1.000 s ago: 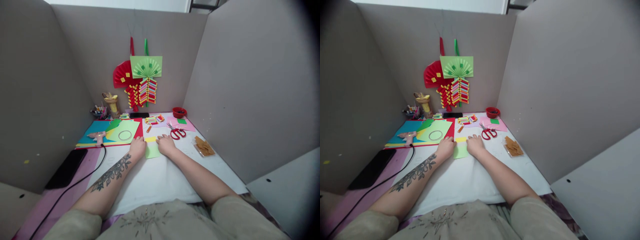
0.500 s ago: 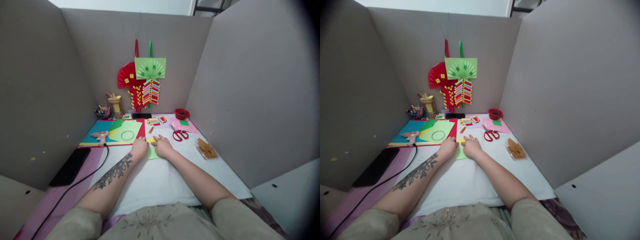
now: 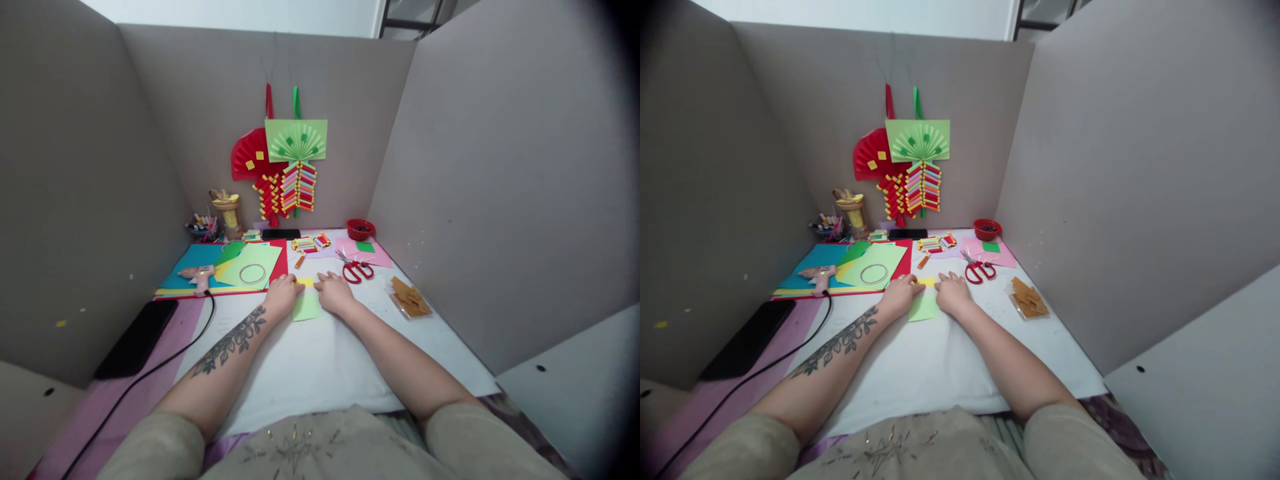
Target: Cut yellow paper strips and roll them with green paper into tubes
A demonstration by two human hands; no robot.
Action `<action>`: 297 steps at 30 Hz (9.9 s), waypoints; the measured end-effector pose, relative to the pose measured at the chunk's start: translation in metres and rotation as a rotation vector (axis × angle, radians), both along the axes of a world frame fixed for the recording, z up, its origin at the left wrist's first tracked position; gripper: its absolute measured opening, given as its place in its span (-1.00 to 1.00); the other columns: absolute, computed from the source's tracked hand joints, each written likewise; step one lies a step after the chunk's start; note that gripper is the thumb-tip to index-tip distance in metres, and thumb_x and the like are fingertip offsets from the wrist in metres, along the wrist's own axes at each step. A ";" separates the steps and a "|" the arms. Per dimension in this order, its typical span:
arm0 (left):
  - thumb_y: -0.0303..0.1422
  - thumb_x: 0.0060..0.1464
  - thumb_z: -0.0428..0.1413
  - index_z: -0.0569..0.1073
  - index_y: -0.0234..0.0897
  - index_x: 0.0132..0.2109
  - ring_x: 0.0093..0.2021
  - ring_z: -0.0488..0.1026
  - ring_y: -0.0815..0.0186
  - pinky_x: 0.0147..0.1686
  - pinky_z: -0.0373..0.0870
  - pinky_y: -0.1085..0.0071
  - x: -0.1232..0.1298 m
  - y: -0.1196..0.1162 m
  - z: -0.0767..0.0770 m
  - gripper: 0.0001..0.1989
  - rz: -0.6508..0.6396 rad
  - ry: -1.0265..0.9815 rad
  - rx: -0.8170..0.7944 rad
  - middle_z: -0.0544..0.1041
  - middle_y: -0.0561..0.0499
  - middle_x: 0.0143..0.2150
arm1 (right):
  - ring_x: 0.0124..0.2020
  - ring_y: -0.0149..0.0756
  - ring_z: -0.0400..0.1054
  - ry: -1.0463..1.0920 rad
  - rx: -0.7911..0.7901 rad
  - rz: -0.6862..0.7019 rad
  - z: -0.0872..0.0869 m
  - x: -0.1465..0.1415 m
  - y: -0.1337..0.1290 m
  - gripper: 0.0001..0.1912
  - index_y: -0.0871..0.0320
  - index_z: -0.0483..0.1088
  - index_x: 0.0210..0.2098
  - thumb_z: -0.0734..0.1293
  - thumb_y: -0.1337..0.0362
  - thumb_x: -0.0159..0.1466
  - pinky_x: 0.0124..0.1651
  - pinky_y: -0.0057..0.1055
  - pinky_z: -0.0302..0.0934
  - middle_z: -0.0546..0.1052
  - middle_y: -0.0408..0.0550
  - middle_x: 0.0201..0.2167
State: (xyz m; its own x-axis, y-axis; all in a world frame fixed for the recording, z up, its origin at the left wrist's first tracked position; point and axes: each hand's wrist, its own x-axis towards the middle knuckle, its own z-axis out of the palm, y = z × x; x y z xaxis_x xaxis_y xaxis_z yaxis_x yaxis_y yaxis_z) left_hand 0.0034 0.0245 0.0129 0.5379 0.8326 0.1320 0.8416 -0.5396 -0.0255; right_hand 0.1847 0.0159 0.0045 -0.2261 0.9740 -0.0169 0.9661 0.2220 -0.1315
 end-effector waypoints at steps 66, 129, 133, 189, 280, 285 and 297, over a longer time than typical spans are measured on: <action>-0.20 0.07 -0.05 0.29 -0.29 -0.40 -0.60 0.25 0.46 -0.58 0.12 0.52 0.023 -0.022 0.002 -0.76 0.256 -1.266 -0.676 0.39 0.09 -0.56 | -0.10 -0.14 0.29 0.561 0.583 0.058 0.008 0.003 0.002 -0.57 0.21 0.29 0.05 0.12 0.45 0.20 0.00 -0.18 0.20 0.40 0.13 -0.14; -0.43 0.02 0.01 0.60 -0.15 -0.26 -0.12 0.42 0.24 -0.05 0.29 0.38 0.002 0.047 -0.021 -0.73 -0.087 -0.554 -0.227 0.55 -0.03 -0.17 | -0.19 -0.27 0.39 0.233 0.209 -0.009 -0.008 0.080 0.011 -0.69 0.06 0.54 -0.24 0.24 0.47 0.15 -0.10 -0.42 0.22 0.52 -0.06 -0.18; -0.39 0.07 -0.01 0.59 -0.08 -0.19 -0.07 0.37 0.22 -0.05 0.25 0.38 0.002 0.049 -0.027 -0.71 -0.136 -0.518 -0.211 0.51 -0.02 -0.12 | -0.19 -0.25 0.39 0.210 0.181 -0.010 -0.006 0.077 0.010 -0.69 0.07 0.54 -0.24 0.24 0.47 0.14 -0.09 -0.39 0.23 0.52 -0.04 -0.17; -0.34 0.17 -0.08 0.51 -0.01 -0.05 -0.12 0.36 0.28 -0.13 0.26 0.41 0.001 0.049 -0.035 -0.68 -0.137 -0.320 -0.079 0.43 0.03 -0.06 | -0.16 -0.25 0.36 0.380 0.219 0.152 -0.019 0.087 0.012 -0.70 0.14 0.55 -0.29 0.28 0.54 0.08 -0.01 -0.30 0.20 0.54 0.00 -0.25; -0.28 0.13 -0.02 0.58 -0.17 -0.22 -0.13 0.37 0.21 -0.15 0.26 0.36 0.008 0.038 -0.028 -0.73 -0.088 -0.426 -0.110 0.48 -0.04 -0.15 | -0.31 -0.34 0.37 0.403 0.159 0.132 -0.008 0.080 0.008 -0.70 0.19 0.55 -0.28 0.26 0.57 0.11 -0.16 -0.47 0.22 0.51 -0.01 -0.33; -0.24 0.14 -0.03 0.57 -0.20 -0.21 -0.11 0.34 0.21 -0.10 0.24 0.35 0.009 0.035 -0.025 -0.70 -0.044 -0.446 -0.168 0.46 -0.04 -0.12 | -0.27 -0.32 0.38 0.370 0.161 0.153 -0.010 0.076 0.009 -0.71 0.19 0.55 -0.28 0.27 0.55 0.10 -0.14 -0.46 0.21 0.52 0.01 -0.31; -0.26 0.16 -0.03 0.58 -0.19 -0.16 -0.15 0.35 0.25 -0.15 0.26 0.39 0.009 0.040 -0.028 -0.70 -0.078 -0.378 -0.158 0.43 -0.05 -0.12 | -0.30 -0.33 0.38 0.409 0.157 0.201 -0.017 0.079 0.013 -0.67 0.22 0.55 -0.28 0.24 0.59 0.09 -0.15 -0.46 0.23 0.52 0.02 -0.32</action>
